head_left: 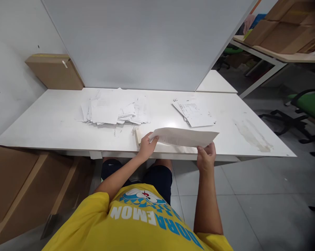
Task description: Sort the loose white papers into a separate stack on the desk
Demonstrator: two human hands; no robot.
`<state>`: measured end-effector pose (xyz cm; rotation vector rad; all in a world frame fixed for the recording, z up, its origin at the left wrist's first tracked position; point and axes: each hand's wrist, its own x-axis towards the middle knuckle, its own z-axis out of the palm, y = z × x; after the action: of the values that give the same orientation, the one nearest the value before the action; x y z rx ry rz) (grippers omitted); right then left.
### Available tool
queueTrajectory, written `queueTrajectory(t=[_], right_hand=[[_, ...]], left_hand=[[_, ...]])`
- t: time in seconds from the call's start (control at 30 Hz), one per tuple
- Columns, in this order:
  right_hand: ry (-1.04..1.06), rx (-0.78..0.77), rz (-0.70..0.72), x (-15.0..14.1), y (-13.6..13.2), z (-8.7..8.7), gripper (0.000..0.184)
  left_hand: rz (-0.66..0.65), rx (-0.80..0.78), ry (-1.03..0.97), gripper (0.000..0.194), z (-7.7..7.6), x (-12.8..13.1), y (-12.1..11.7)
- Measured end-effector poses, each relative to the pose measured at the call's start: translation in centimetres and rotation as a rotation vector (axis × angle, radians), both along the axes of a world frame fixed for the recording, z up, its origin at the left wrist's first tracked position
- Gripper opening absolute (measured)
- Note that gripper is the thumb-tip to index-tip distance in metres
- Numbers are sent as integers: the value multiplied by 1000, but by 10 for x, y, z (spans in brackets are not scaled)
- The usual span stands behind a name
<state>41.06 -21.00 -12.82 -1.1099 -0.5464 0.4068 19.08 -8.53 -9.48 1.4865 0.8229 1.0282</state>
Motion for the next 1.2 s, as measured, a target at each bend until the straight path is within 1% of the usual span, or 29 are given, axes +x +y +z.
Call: queueTrajectory(t=[0.07,0.1,0.17,0.27,0.33,0.37,0.47,0.57,0.67,0.77,0.87,0.93,1.0,1.07,1.13,1.2], right_hand=[[-37,47,-25,1,2,4,64],[-47,42,-16,1,2,5,63],[-48,-11,31,0,3,6,56],[-46,-101,88,-7,8,1,48],[-44,-142,84,-12,13,-3,44],[-41,-156,60,-14,16,-5,41],[-57,-161,-40,-15,20,-4,37],[-110,-100,-130,-11,15,2,36],[-135,-99,-152,-10,7,0,37],[-100,-168,-99,-13,2,-11,35],[-55,-188,-55,-19,3,-20,34],[-54,-173,-73,-22,5,-21,34],[-66,-154,-120,-23,6,-20,37],[-70,-147,-148,-24,6,-20,40],[-71,-170,-126,-23,5,-22,43],[-82,-226,-83,-21,4,-25,42]], left_hand=[[0,7,-18,37,-4,2,-3],[-8,20,-30,38,-6,2,-4],[-9,59,-46,41,-9,2,-6],[22,122,-46,43,-16,3,-8],[37,145,-42,44,-20,5,-7],[42,156,-40,44,-21,6,-7],[46,205,-60,43,-18,10,-4],[50,265,-111,41,-8,10,-2],[65,307,-108,38,-3,8,-3],[96,286,-41,39,-5,6,-4],[63,198,2,41,-5,6,-4],[25,180,-13,41,-2,6,-4],[13,197,-45,42,1,5,-5],[6,206,-65,41,0,4,-7],[11,190,-70,41,-4,4,-9],[15,167,-71,40,-9,5,-10]])
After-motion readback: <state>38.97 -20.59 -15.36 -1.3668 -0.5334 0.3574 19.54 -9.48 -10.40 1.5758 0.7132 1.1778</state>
